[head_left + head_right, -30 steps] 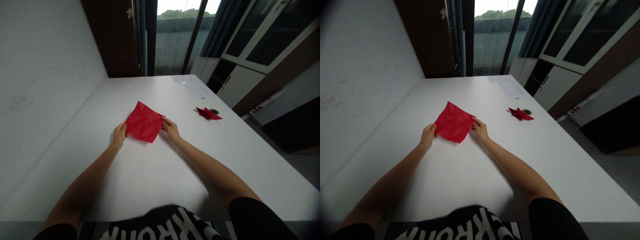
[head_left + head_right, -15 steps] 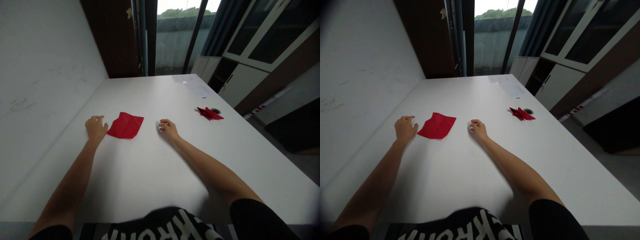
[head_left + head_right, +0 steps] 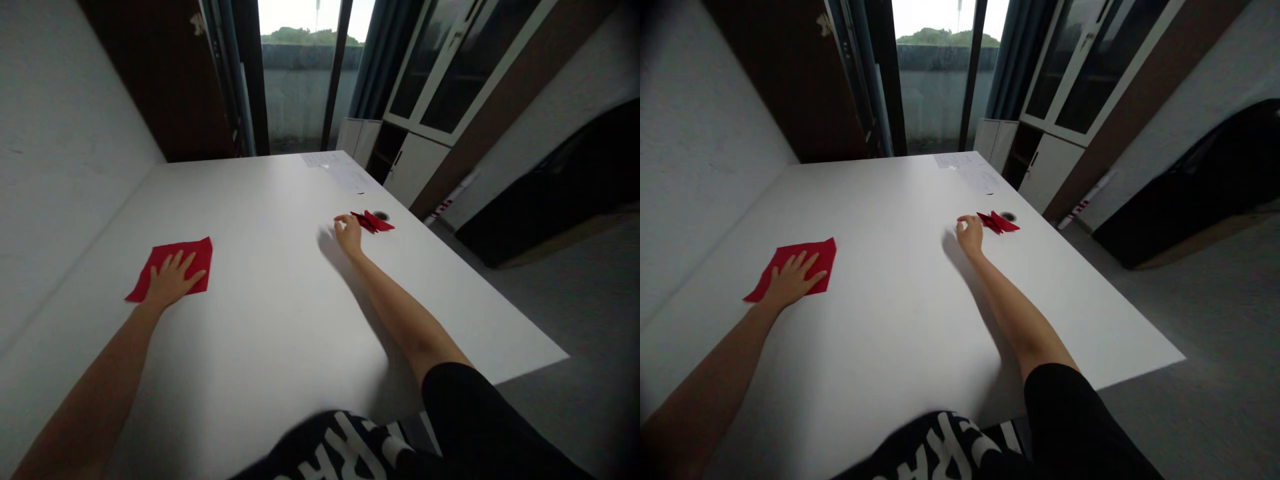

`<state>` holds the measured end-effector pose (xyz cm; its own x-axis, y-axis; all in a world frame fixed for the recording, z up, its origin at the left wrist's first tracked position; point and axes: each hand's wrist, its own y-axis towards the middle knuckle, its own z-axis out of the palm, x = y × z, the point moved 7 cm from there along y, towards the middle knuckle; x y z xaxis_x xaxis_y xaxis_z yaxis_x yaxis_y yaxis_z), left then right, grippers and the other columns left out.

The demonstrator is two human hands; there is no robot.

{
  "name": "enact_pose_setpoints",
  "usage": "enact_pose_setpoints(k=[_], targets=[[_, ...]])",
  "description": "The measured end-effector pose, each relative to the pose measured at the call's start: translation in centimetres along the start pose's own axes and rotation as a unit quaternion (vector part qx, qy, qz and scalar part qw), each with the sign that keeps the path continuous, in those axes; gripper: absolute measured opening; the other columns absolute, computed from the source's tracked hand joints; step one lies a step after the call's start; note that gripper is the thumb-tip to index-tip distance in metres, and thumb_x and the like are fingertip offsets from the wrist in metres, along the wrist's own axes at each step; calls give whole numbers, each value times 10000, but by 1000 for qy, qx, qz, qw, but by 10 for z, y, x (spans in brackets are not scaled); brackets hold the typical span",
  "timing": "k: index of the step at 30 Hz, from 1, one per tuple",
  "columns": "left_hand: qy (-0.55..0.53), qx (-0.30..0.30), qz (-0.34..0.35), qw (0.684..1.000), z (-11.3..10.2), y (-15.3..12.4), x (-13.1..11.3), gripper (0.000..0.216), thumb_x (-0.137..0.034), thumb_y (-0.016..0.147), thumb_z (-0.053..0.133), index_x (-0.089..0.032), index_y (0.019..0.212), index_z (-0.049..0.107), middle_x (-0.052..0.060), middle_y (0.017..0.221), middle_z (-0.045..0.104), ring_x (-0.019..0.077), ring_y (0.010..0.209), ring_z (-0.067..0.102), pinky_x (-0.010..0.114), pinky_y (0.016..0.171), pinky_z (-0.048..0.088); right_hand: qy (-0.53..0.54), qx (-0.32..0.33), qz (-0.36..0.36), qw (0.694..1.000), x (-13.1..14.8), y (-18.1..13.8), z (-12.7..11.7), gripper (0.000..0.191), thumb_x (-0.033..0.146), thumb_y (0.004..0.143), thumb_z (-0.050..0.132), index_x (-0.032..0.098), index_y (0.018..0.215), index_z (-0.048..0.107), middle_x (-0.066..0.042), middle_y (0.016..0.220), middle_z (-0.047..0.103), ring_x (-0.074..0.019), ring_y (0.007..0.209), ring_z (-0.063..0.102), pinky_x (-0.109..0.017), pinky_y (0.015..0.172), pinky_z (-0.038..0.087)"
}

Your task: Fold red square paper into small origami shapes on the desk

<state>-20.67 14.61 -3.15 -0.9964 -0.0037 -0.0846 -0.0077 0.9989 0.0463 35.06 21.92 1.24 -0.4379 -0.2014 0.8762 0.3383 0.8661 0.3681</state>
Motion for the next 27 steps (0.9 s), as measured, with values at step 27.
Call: enact_pose_setpoints(k=[27], targets=[[-666,18,44,745,-22,-25,-199,440,-495,877,644,-226,1223,608,103,1187,688,218,994,686,346,854,544,14,245,-102,964,103,-140,116,184,360,894,566,229,776,619,30,630,592,-132,555,477,-272,576,307]])
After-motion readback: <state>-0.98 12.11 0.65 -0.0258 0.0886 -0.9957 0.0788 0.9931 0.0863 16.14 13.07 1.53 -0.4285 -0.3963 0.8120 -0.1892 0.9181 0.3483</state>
